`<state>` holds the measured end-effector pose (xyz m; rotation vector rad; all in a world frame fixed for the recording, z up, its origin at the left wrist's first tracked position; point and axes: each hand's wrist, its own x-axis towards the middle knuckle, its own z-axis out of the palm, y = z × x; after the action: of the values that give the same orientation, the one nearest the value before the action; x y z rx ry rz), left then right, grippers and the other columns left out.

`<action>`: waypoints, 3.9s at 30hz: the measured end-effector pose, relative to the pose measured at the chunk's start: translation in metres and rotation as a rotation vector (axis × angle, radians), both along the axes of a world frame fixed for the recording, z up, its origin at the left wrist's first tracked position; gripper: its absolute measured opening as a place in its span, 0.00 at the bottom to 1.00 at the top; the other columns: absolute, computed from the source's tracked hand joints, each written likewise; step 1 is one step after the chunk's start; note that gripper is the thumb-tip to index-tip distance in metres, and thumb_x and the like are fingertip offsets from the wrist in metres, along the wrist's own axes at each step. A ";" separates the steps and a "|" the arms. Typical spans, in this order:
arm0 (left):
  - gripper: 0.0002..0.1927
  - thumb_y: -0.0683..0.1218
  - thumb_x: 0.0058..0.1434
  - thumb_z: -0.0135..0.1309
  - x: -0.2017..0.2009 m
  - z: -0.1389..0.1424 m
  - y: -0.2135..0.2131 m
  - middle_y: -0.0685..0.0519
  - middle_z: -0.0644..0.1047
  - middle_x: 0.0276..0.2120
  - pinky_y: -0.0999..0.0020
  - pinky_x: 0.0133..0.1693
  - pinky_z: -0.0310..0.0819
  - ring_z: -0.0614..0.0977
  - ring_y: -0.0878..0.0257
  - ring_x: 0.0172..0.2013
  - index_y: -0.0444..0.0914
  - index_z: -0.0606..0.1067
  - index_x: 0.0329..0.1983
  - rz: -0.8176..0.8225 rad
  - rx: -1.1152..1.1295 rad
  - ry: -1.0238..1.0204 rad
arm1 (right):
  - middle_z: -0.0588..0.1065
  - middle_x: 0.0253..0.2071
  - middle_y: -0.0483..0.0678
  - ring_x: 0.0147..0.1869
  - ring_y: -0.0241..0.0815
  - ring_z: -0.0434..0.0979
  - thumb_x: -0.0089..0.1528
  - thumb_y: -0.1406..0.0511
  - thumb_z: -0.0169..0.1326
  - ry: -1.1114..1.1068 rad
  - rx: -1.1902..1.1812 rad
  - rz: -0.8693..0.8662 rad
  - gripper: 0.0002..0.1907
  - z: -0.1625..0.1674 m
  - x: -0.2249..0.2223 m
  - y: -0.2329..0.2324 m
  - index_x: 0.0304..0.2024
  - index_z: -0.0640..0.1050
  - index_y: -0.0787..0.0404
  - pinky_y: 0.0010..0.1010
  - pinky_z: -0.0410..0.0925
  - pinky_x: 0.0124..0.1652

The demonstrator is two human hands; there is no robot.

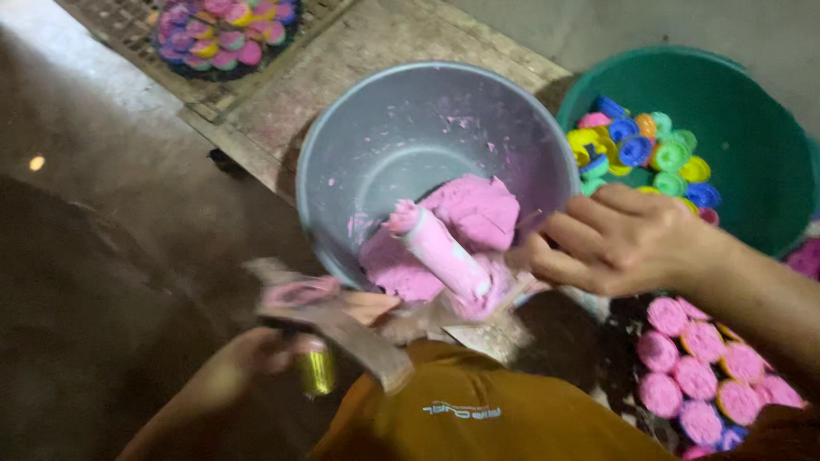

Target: The person scoops pink compound from a large bowl using a wooden stick and a metal scoop, then presses the compound into small colorful plastic caps arranged in a tray. The person repeats this process for multiple caps and later places additional caps on top of the filled ones.

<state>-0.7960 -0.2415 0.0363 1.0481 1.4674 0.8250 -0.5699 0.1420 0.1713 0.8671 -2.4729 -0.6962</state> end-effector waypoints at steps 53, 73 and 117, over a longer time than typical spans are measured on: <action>0.32 0.54 0.51 0.63 -0.034 -0.035 0.164 0.43 0.79 0.47 0.55 0.45 0.79 0.82 0.48 0.45 0.37 0.73 0.58 0.545 0.820 0.975 | 0.82 0.39 0.54 0.38 0.50 0.81 0.67 0.63 0.52 -0.865 -1.361 -0.727 0.19 -0.061 -0.012 0.009 0.60 0.81 0.58 0.38 0.73 0.39; 0.19 0.51 0.59 0.59 -0.032 -0.044 0.172 0.42 0.80 0.47 0.52 0.50 0.76 0.81 0.46 0.47 0.41 0.76 0.52 0.548 0.634 0.917 | 0.78 0.40 0.47 0.36 0.47 0.80 0.61 0.62 0.54 -0.259 -0.484 -0.909 0.18 -0.027 -0.004 -0.073 0.54 0.78 0.56 0.39 0.71 0.33; 0.38 0.53 0.57 0.58 -0.027 -0.052 0.163 0.47 0.74 0.62 0.57 0.54 0.76 0.81 0.52 0.53 0.48 0.63 0.72 0.353 0.158 0.654 | 0.71 0.34 0.46 0.33 0.43 0.77 0.52 0.65 0.52 -0.319 -0.044 -0.643 0.22 -0.027 -0.039 -0.097 0.49 0.74 0.62 0.34 0.70 0.30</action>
<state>-0.8234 -0.0790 -0.0156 1.2673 2.2145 0.8983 -0.6094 0.0452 0.1442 0.1487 -3.0735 -0.7408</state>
